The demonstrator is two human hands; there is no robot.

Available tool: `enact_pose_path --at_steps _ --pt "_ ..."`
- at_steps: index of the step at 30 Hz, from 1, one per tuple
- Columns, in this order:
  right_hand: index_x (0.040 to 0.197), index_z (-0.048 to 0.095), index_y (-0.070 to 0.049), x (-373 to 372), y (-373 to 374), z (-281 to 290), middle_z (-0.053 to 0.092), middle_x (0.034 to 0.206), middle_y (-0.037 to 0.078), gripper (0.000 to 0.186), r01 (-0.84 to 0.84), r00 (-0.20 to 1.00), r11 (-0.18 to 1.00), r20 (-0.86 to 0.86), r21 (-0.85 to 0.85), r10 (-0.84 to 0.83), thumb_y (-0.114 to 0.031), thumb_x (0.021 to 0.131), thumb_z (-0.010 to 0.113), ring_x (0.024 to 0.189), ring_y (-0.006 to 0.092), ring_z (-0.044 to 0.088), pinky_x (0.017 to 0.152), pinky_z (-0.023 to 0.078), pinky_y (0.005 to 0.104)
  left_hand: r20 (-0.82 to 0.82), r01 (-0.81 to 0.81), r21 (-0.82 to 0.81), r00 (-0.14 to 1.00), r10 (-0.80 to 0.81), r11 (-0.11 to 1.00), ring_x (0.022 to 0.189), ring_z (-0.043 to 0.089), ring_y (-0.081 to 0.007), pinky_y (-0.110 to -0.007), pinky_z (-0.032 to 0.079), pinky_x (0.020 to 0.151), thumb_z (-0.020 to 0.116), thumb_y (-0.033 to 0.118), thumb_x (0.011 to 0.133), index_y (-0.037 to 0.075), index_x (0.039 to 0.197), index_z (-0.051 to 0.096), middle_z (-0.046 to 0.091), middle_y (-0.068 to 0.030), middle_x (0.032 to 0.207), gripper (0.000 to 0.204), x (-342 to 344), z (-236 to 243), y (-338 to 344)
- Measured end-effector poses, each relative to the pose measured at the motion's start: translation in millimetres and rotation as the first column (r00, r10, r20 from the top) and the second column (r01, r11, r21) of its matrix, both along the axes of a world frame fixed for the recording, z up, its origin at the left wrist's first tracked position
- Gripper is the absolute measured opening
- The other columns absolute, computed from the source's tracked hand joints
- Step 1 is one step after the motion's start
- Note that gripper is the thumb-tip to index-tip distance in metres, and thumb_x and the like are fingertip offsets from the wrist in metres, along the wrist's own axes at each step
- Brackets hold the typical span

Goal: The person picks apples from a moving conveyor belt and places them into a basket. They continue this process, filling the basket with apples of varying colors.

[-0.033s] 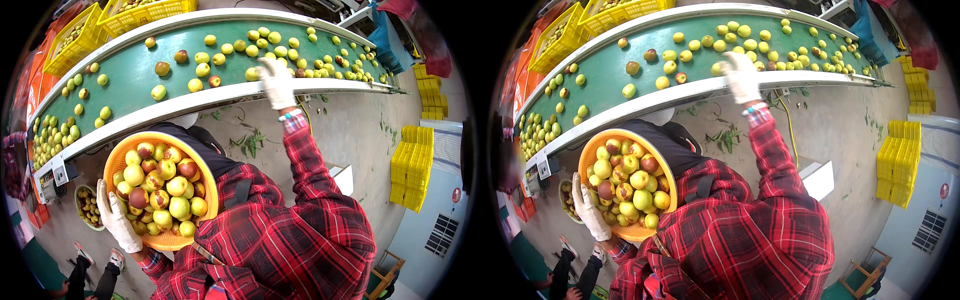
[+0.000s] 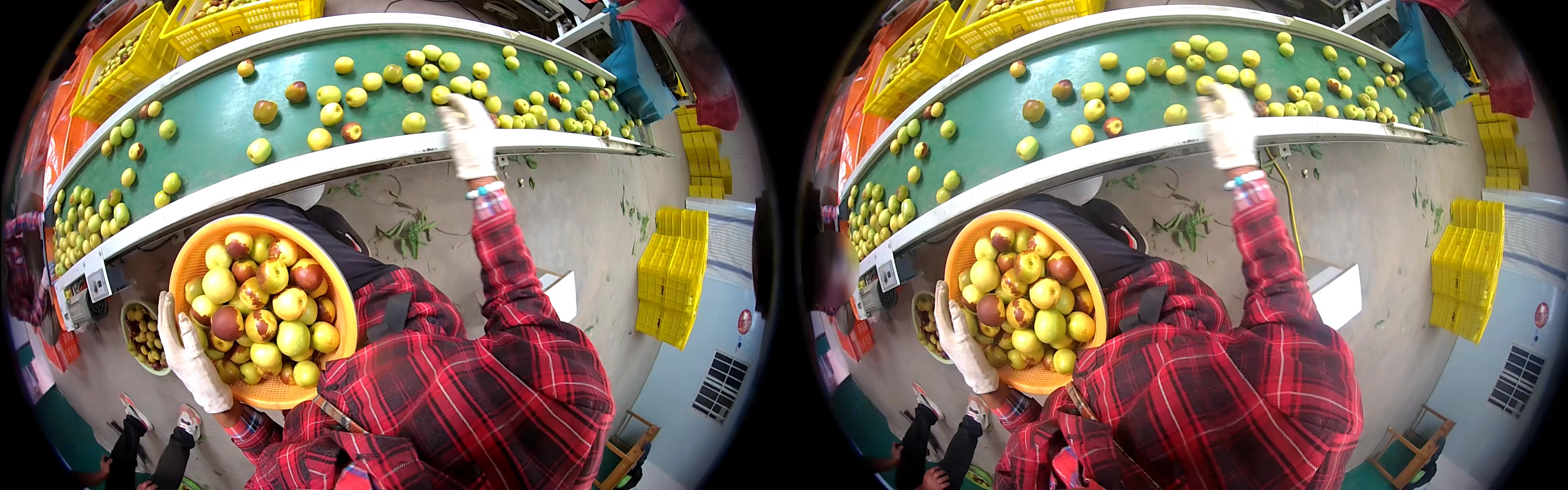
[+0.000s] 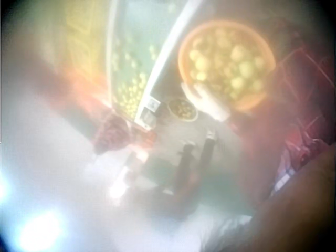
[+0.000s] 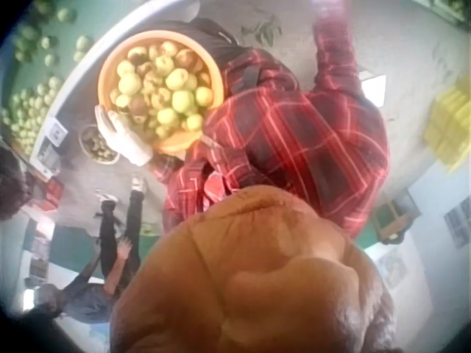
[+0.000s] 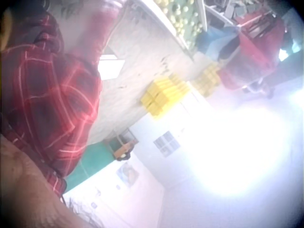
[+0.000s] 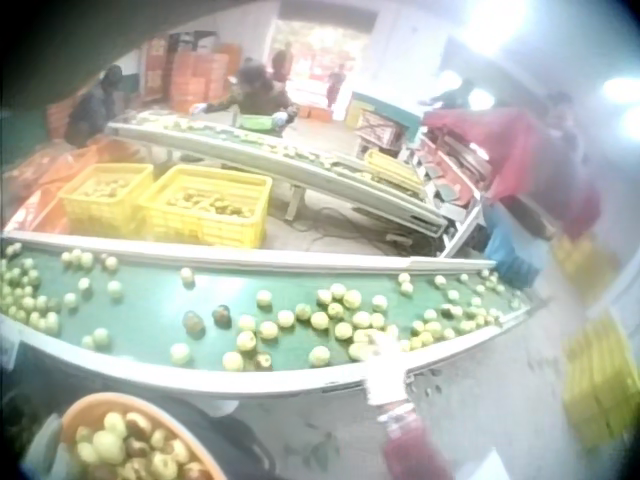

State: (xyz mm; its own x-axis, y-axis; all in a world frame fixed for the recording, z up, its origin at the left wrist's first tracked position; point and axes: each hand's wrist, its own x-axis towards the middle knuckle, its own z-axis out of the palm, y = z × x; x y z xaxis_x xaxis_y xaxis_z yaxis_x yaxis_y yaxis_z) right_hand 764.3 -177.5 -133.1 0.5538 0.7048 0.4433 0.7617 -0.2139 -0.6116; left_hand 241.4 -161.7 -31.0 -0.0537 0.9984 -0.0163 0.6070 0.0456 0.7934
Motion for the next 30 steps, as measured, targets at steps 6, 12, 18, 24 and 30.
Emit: enact_pose_path --at_steps 6,12,18,24,30 --pt "0.120 0.074 -0.014 69.1 -31.3 20.3 0.074 0.113 0.015 0.033 0.172 0.984 0.837 0.124 -0.519 -0.126 -0.027 0.091 0.070 0.106 0.0349 0.070 0.093 0.054 0.0430 -0.005 -0.008 -0.007 1.000 0.008 1.000 0.139 0.052 -0.0245 -0.037 0.038 0.118 0.047 0.020 0.110 -0.003 0.148 0.051 0.055 -0.0150 0.152 0.044 -3.5 3.0 2.6" --pt "0.118 0.076 -0.018 67.7 10.6 10.0 0.074 0.113 0.016 0.032 0.162 0.966 0.637 0.252 -0.753 0.052 -0.028 0.088 0.069 0.107 0.0339 0.070 0.094 0.055 0.0435 0.002 -0.016 -0.005 1.000 0.016 1.000 0.138 0.052 -0.0241 -0.036 0.039 0.117 0.049 0.017 0.109 -0.003 0.147 0.052 0.055 -0.0151 0.151 0.043 -5.5 1.6 4.3" --pt "0.106 0.077 -0.005 97.6 -1.2 -11.5 0.077 0.094 0.012 0.028 -0.014 0.857 0.949 -0.493 -0.316 -0.151 -0.025 0.087 0.073 0.087 0.0215 0.073 0.084 0.056 0.0326 0.039 -0.032 -0.020 0.999 0.033 0.999 0.138 0.053 -0.0242 -0.036 0.038 0.117 0.052 0.011 0.107 -0.005 0.145 0.054 0.055 -0.0156 0.151 0.041 -4.7 1.2 5.1" --pt "0.106 0.077 -0.012 6.1 19.6 15.8 0.076 0.104 0.014 0.035 -0.062 0.976 0.786 0.128 -0.615 0.176 -0.040 0.088 0.068 0.101 0.0347 0.071 0.090 0.055 0.0433 -0.015 -0.014 -0.011 1.000 0.013 1.000 0.138 0.052 -0.0234 -0.036 0.038 0.117 0.051 0.019 0.109 -0.004 0.147 0.052 0.056 -0.0148 0.150 0.044 -7.5 1.1 4.0" --pt "0.103 0.077 -0.008 -2.5 49.8 33.7 0.075 0.102 0.019 0.042 -0.152 0.975 0.604 -0.017 -0.782 0.223 -0.041 0.077 0.078 0.100 0.0368 0.071 0.089 0.056 0.0453 0.003 -0.032 -0.020 0.999 0.032 0.999 0.139 0.052 -0.0248 -0.037 0.039 0.117 0.054 0.012 0.107 -0.005 0.144 0.055 0.053 -0.0150 0.153 0.041 -8.3 -0.8 4.3"
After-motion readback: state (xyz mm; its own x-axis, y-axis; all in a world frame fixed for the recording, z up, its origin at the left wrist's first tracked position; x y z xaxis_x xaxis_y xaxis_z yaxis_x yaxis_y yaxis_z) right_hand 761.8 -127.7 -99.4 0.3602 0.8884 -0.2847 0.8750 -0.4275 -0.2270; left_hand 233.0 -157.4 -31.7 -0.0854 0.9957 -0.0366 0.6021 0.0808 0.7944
